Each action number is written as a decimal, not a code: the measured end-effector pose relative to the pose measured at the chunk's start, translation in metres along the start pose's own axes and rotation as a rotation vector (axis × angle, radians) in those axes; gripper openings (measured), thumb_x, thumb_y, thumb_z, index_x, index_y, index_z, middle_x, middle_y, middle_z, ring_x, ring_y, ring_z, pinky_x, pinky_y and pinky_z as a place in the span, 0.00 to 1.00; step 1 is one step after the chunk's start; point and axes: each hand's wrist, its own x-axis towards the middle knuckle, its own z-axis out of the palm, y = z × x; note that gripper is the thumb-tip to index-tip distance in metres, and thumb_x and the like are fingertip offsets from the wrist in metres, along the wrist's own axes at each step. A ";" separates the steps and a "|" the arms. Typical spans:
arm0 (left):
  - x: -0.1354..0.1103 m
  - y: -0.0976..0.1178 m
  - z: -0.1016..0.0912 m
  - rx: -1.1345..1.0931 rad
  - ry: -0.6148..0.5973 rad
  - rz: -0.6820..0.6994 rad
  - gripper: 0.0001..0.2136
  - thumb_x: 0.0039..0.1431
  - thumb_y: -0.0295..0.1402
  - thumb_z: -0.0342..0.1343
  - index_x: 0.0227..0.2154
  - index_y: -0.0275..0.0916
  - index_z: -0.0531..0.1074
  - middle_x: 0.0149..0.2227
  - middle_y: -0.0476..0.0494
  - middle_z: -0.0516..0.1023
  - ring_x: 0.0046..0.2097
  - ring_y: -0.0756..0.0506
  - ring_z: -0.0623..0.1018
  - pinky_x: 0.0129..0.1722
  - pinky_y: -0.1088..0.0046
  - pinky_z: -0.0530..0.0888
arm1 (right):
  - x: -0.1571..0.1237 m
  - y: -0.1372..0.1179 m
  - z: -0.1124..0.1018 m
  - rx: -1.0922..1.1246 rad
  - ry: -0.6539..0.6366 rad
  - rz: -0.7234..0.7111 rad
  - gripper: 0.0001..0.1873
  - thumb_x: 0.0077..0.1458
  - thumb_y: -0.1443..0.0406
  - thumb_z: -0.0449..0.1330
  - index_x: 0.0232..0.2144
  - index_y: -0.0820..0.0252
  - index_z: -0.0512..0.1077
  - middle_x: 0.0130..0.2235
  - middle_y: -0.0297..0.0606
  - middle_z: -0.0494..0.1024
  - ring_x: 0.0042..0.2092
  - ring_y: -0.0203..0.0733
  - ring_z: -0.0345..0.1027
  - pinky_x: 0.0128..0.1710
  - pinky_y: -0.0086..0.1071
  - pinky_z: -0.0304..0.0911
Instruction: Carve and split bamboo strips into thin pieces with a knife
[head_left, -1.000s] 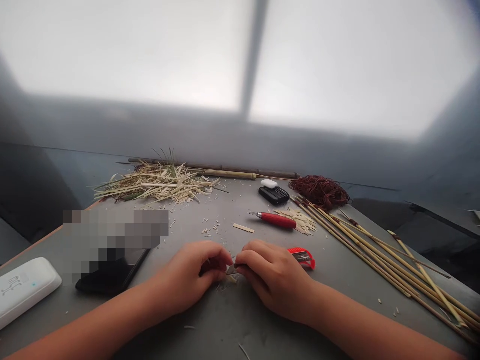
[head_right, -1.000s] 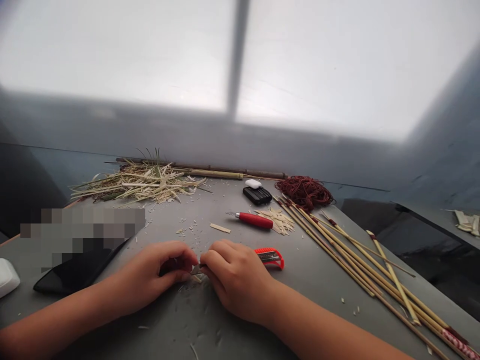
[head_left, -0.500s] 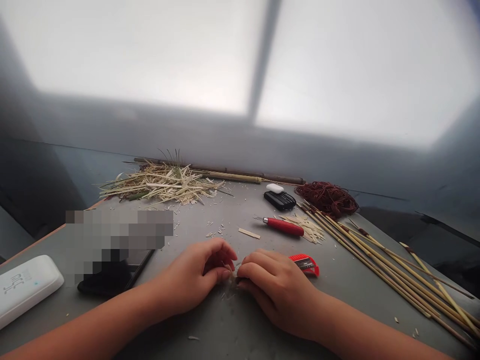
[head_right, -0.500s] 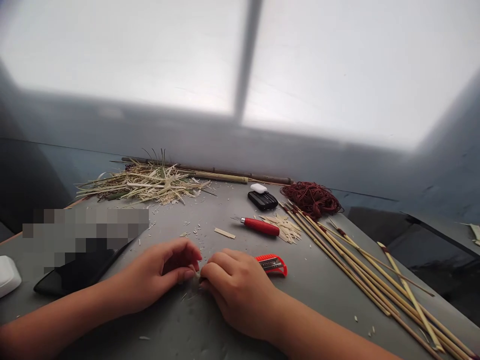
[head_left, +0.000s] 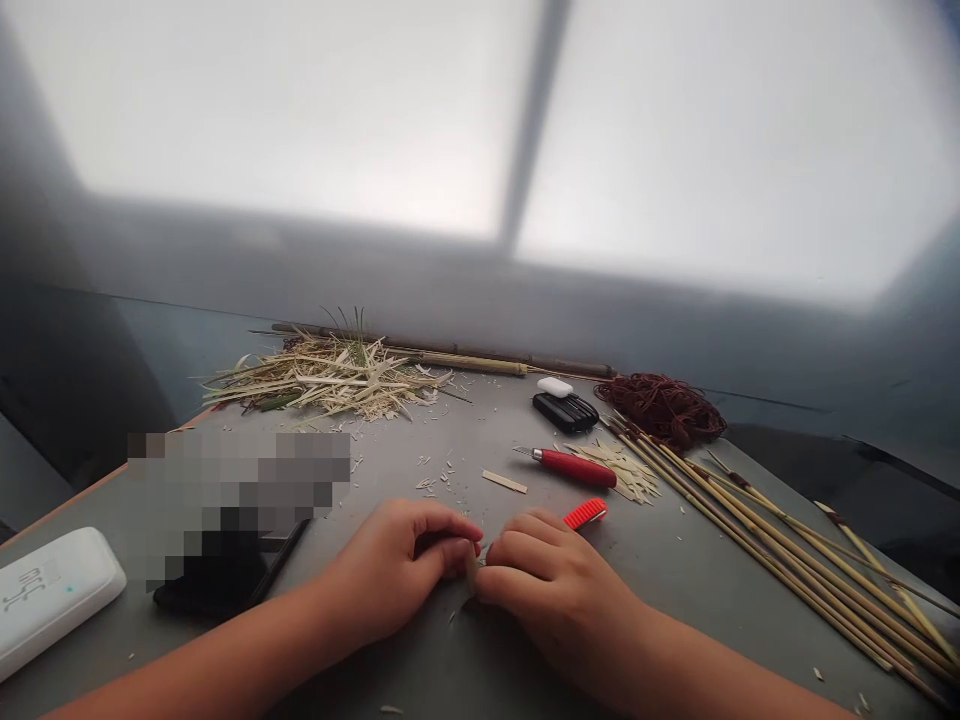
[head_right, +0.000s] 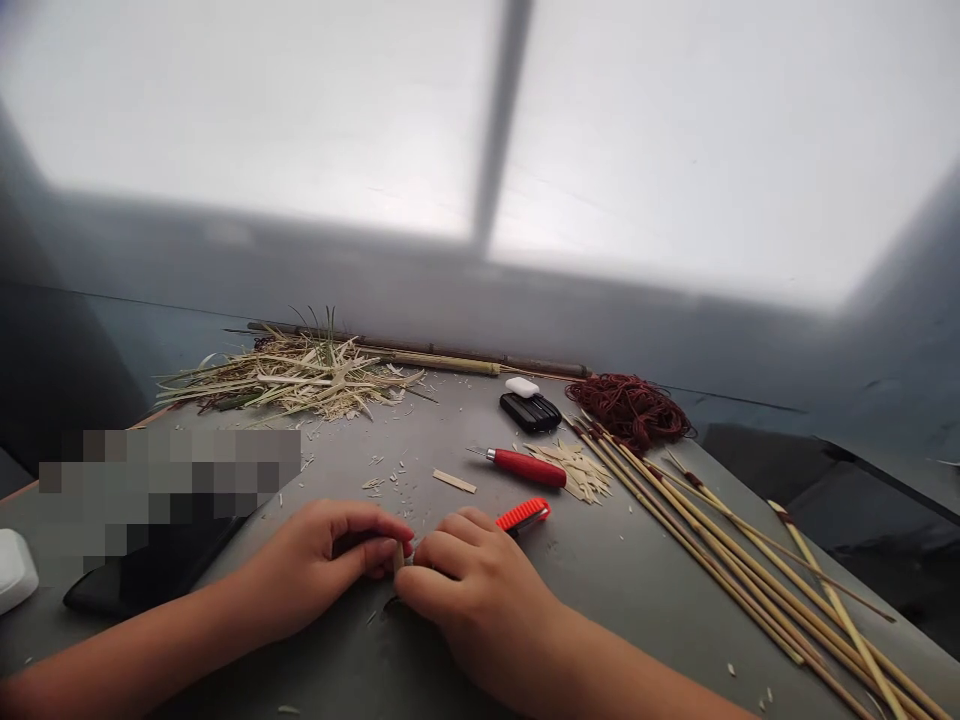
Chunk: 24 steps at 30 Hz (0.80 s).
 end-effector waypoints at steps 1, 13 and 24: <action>0.000 0.001 0.000 -0.006 -0.001 -0.001 0.12 0.56 0.35 0.54 0.38 0.37 0.78 0.34 0.44 0.81 0.37 0.45 0.77 0.38 0.71 0.72 | 0.000 0.000 0.000 -0.004 -0.001 0.002 0.12 0.59 0.76 0.48 0.33 0.59 0.68 0.29 0.34 0.73 0.31 0.37 0.59 0.33 0.32 0.54; -0.001 0.002 0.001 -0.107 0.008 -0.013 0.07 0.52 0.30 0.55 0.31 0.36 0.77 0.26 0.50 0.74 0.30 0.49 0.72 0.32 0.75 0.69 | 0.003 -0.003 -0.002 -0.020 0.168 0.099 0.11 0.62 0.73 0.49 0.34 0.58 0.69 0.28 0.35 0.72 0.30 0.38 0.59 0.32 0.31 0.54; -0.002 0.008 0.000 -0.023 0.016 -0.050 0.09 0.55 0.35 0.56 0.34 0.37 0.77 0.32 0.46 0.80 0.36 0.45 0.77 0.35 0.73 0.71 | 0.002 -0.002 0.001 0.085 0.141 0.165 0.06 0.64 0.70 0.51 0.34 0.58 0.67 0.30 0.36 0.74 0.32 0.39 0.64 0.33 0.31 0.58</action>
